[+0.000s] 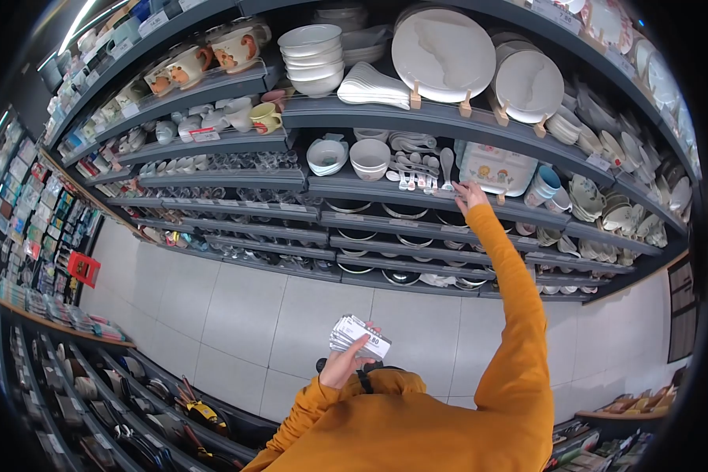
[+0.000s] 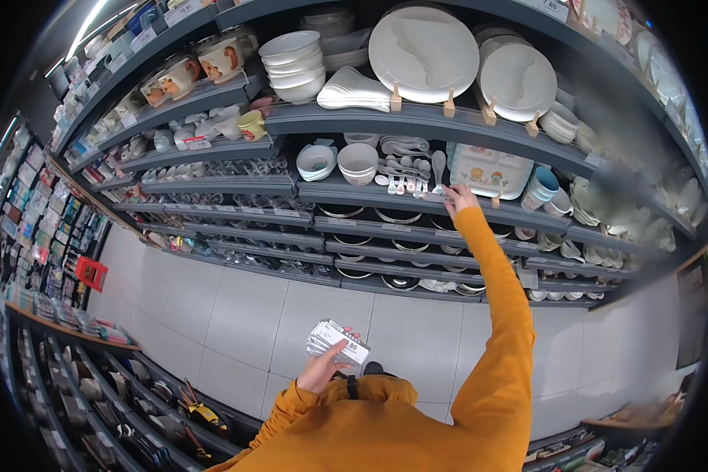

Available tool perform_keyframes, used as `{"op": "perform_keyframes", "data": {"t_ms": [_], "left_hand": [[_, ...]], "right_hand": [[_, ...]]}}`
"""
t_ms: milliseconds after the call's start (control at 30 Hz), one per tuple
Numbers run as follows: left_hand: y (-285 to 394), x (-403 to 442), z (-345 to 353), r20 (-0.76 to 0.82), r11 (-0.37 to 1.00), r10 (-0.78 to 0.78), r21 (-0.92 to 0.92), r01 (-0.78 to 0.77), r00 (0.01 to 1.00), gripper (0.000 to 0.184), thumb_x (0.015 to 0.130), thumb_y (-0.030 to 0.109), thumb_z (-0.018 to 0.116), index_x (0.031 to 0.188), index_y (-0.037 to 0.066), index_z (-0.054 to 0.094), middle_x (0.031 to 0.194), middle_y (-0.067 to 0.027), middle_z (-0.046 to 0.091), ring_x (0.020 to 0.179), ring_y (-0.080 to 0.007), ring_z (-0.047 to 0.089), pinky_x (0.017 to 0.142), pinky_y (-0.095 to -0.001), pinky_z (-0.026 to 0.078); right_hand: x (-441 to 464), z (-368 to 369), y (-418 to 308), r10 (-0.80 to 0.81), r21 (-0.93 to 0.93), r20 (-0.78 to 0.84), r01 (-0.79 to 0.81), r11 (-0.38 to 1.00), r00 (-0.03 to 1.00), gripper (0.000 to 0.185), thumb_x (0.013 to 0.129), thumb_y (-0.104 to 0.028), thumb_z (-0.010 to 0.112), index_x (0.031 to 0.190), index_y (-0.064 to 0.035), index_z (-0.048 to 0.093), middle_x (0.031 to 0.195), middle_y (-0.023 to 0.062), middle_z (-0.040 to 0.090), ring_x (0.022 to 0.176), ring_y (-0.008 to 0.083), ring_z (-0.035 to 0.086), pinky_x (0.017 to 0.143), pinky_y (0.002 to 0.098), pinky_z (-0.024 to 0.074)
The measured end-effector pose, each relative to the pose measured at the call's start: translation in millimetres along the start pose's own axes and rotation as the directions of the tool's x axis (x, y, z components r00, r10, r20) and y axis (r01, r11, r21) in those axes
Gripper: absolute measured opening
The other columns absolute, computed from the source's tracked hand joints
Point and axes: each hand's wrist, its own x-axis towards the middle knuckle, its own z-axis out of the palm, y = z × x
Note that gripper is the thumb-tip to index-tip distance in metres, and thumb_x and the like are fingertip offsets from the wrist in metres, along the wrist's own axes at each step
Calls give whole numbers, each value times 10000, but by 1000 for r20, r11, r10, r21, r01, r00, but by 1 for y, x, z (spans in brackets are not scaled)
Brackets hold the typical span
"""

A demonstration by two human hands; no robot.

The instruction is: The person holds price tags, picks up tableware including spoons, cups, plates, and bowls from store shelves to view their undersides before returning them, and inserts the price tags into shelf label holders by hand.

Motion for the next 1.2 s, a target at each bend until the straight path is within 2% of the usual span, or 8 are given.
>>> {"op": "perform_keyframes", "data": {"t_ms": [67,167,267,333,433,633,933,1200], "left_hand": [[12,6,3,-22,999,46,20,-45,999,402,926,181,554,1301,73,457,1167,-63,618,958,-122,620,607,-229,470],[40,11,20,-144,982,191,39,-187,971,361,913,186,579,1248,70,510,1094,-49,645,892,-107,629,554,-222,445],[63,13,35,-232,936,350,62,-345,908,166,885,170,629,1005,64,582,876,-17,643,713,-76,599,494,-216,396],[75,12,44,-239,902,430,66,-428,870,152,894,152,610,1004,52,578,875,-20,637,702,-73,588,482,-215,386],[87,7,59,-260,873,485,80,-481,835,183,901,126,588,1058,35,564,962,-49,643,708,-72,581,476,-208,382],[91,0,80,-231,829,550,42,-557,802,300,907,119,570,1179,5,512,1116,-111,624,709,-64,570,460,-194,367],[89,-8,83,-244,828,558,99,-552,793,171,906,124,586,1040,17,589,851,-22,627,637,-55,537,439,-200,352],[80,-10,92,-241,832,550,71,-550,800,127,908,121,584,997,31,580,853,-28,628,640,-60,548,441,-201,361]], "right_hand": [[-1,-14,-60,47,103,-123,-34,994,991,240,839,-124,615,1069,-56,625,1012,164,593,921,310,581,816,375,481],[-23,-40,-173,315,769,392,-495,404,865,242,917,-235,587,862,-5,636,771,34,650,687,82,576,667,234,479],[-43,-89,-253,109,785,552,-559,266,827,273,915,-251,593,825,6,613,746,19,624,687,74,559,682,226,464],[-48,-111,-279,-4,827,490,-464,317,872,184,887,-167,632,828,7,614,773,30,630,709,81,575,693,230,469],[-51,-128,-291,25,856,504,-503,125,864,104,851,-90,666,851,3,621,800,43,633,728,85,587,701,231,474],[-41,-144,-295,25,881,433,-429,200,901,114,819,-54,694,876,1,611,813,34,628,723,79,587,689,215,469],[-39,-145,-297,63,893,403,-407,193,913,117,801,-40,706,866,6,620,809,29,624,709,72,583,655,212,468],[-41,-148,-292,101,877,462,-471,98,881,104,857,-62,648,864,39,624,773,46,628,650,74,572,598,206,459]]}}
